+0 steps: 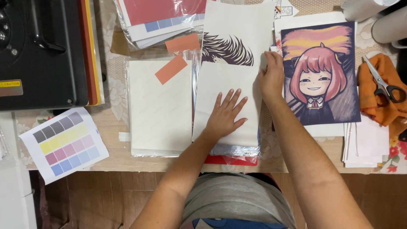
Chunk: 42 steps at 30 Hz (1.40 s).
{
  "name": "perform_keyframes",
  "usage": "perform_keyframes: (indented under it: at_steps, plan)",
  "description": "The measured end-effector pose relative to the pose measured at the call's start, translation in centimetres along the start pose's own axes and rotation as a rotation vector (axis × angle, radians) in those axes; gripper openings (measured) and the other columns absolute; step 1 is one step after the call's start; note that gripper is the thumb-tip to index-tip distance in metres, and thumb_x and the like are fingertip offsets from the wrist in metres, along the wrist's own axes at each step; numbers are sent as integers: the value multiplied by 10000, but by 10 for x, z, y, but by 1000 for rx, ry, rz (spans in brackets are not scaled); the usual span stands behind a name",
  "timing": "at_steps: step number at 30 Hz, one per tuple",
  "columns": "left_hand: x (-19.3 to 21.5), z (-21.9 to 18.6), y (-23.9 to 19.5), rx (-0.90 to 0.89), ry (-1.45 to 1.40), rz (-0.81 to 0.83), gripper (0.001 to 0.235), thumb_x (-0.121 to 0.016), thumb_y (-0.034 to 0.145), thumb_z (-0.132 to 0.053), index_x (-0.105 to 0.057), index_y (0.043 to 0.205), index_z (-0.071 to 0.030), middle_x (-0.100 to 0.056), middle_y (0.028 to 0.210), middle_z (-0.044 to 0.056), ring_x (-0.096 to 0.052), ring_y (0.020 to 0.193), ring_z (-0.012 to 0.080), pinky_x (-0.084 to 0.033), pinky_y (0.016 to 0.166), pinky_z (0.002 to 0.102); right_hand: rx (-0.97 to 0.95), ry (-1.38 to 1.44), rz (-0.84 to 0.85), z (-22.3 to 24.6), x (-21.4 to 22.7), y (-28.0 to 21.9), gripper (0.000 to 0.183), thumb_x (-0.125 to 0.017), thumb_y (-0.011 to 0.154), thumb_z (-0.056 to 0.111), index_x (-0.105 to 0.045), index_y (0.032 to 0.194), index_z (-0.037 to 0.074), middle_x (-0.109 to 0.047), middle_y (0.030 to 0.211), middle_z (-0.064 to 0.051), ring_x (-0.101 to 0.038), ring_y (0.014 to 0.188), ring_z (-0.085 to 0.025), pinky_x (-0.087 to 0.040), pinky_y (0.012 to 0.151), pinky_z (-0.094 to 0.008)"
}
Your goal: The person sorts through a stack of printed images and transfer papers on a table. They pick up individual sheets, flip them over to reveal designs, and place them back into the pile or set them aside. The person handles various printed materials, including a sheet with a cartoon character and another with a graphic design.
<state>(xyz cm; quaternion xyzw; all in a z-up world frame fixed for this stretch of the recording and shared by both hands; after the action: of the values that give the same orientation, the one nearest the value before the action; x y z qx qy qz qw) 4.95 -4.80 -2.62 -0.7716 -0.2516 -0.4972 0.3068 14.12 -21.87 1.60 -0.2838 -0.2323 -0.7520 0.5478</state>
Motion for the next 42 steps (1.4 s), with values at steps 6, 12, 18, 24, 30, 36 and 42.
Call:
perform_keyframes:
  at_steps: [6,12,18,24,30,36,42]
  plan:
    - [4,-4,1,-16,112,-94,705,-410,999,-607,-339,1566,-195,-217,1673,93,-140,1562,281,-51,1260,546,370,-131,4,54,-34,-100,603,-595,987,140,-372,1510,-62,-250,1580,-336,-208,1461,-524,-173,1208,-591]
    - [-9,3,3,-46,44,-129,766,-425,999,-643,-237,1616,-229,-173,1693,125,-183,1559,329,-154,1243,584,607,-306,263,21,-82,-224,834,-594,926,474,-325,1544,-17,-276,1621,-266,-241,1498,-436,-169,1224,-553]
    - [-15,3,3,-55,43,-186,692,-306,1040,-598,-226,1620,-228,-176,1689,126,-166,1562,328,-117,1241,589,541,-472,376,-14,-77,-252,1013,-396,929,721,-209,1555,-53,-177,1637,-290,-151,1524,-436,-95,1247,-538]
    - [-15,2,1,-51,42,-220,605,-287,1067,-476,-256,1613,-218,-206,1683,120,-178,1560,311,-113,1236,583,589,-590,430,-25,-67,-262,1056,-343,885,790,-192,1572,3,-156,1660,-243,-110,1541,-421,-85,1247,-533]
    - [-18,-16,-19,-84,-63,-283,640,-330,1049,-478,-348,1564,-99,-324,1630,169,-291,1520,318,-186,1231,558,559,-652,485,-35,-76,-264,1122,-346,847,854,-215,1556,-7,-203,1626,-248,-116,1530,-452,-76,1251,-546]
    - [-28,-21,-43,-147,-87,-409,736,-339,1007,-591,-396,1531,-77,-392,1592,167,-357,1490,313,-229,1217,524,562,-671,468,-34,-74,-261,1116,-325,841,869,-231,1561,21,-219,1627,-229,-109,1539,-446,-93,1252,-537]
    - [-7,9,-64,-73,12,-411,861,-354,947,-704,-374,1549,-88,-367,1612,145,-337,1497,305,-185,1234,500,578,-638,480,-26,-64,-259,1097,-339,856,857,-228,1562,25,-161,1668,-211,-99,1543,-431,-102,1231,-533]
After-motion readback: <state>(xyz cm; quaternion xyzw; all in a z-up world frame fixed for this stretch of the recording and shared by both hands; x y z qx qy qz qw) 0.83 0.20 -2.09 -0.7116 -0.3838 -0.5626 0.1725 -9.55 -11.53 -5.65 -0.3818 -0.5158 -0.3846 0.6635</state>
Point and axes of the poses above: each hand's wrist, its own y-axis towards the middle knuckle, its own x-axis out of the back of the hand, z = x × y, the point moved 7 cm from there along y, towards the middle knuckle
